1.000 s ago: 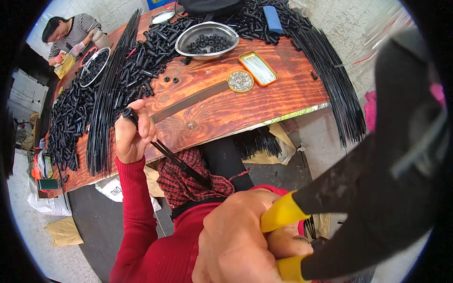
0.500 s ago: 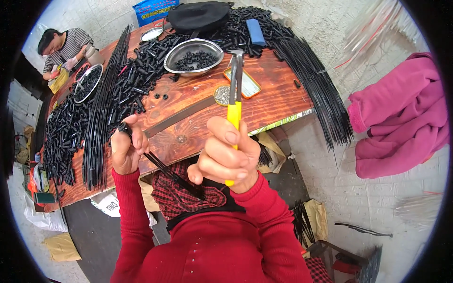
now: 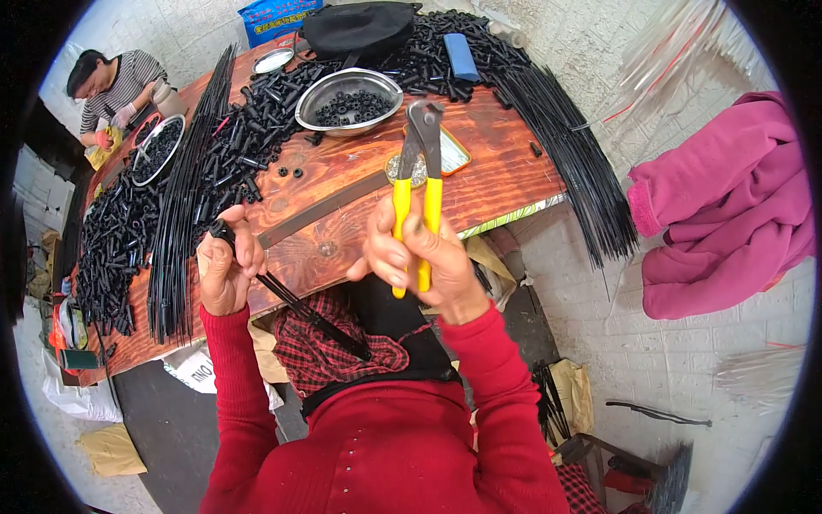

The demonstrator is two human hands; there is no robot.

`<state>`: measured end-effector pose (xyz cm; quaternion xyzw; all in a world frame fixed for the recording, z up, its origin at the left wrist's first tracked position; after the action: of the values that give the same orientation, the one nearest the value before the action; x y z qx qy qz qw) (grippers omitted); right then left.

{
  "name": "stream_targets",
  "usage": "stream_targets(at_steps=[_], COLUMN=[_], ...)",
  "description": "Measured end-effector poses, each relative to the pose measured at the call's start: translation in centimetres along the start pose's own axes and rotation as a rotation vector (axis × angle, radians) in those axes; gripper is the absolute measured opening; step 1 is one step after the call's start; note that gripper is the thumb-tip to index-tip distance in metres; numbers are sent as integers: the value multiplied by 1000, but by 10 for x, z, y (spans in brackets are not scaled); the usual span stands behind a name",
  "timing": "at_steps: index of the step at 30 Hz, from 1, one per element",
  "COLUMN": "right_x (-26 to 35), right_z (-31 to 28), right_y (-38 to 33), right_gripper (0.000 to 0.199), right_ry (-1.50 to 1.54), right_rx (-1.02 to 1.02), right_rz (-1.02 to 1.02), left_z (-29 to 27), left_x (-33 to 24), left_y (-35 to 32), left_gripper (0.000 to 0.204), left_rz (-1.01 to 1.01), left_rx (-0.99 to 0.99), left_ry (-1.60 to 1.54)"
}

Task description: Manually assembling and trimming bundles of black electrical wires using pliers.

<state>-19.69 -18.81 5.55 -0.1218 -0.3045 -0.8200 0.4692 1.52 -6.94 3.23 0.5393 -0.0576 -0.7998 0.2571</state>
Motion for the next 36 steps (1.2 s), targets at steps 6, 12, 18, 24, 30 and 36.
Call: stream_targets(at_steps=[6, 12, 18, 24, 30, 36], right_x=[50, 54, 40, 38, 37, 48], right_z=[-73, -157, -179, -181, -181, -169], right_y=[-1, 29, 53, 57, 60, 61], right_gripper=[18, 17, 22, 12, 16, 19], right_ry=[-1230, -2199, -2293, -2378, -2362, -2278], right_rx=[-566, -584, -519, -490, -463, -581], right_rz=[194, 175, 242, 189, 177, 243], left_z=[-5, 4, -10, -10, -15, -12], left_x=[-3, 2, 3, 4, 3, 0], left_y=[0, 6, 4, 7, 3, 2], left_gripper=[53, 55, 53, 52, 52, 52], left_rz=[0, -50, -29, -26, -38, -46], left_rx=[9, -11, -46, -47, -42, -62], left_ry=[3, 25, 16, 12, -11, 0])
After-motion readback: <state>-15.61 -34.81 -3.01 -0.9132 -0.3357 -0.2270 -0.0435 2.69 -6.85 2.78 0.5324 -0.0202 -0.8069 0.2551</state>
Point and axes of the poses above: each hand's wrist, its own y-axis towards the middle knuckle, its own z-axis out of the palm, x = y × z, the point moved 4 cm from there along y, towards the middle knuckle, and after that the axes turned 4 degrees about y, right-handed, at the moved point
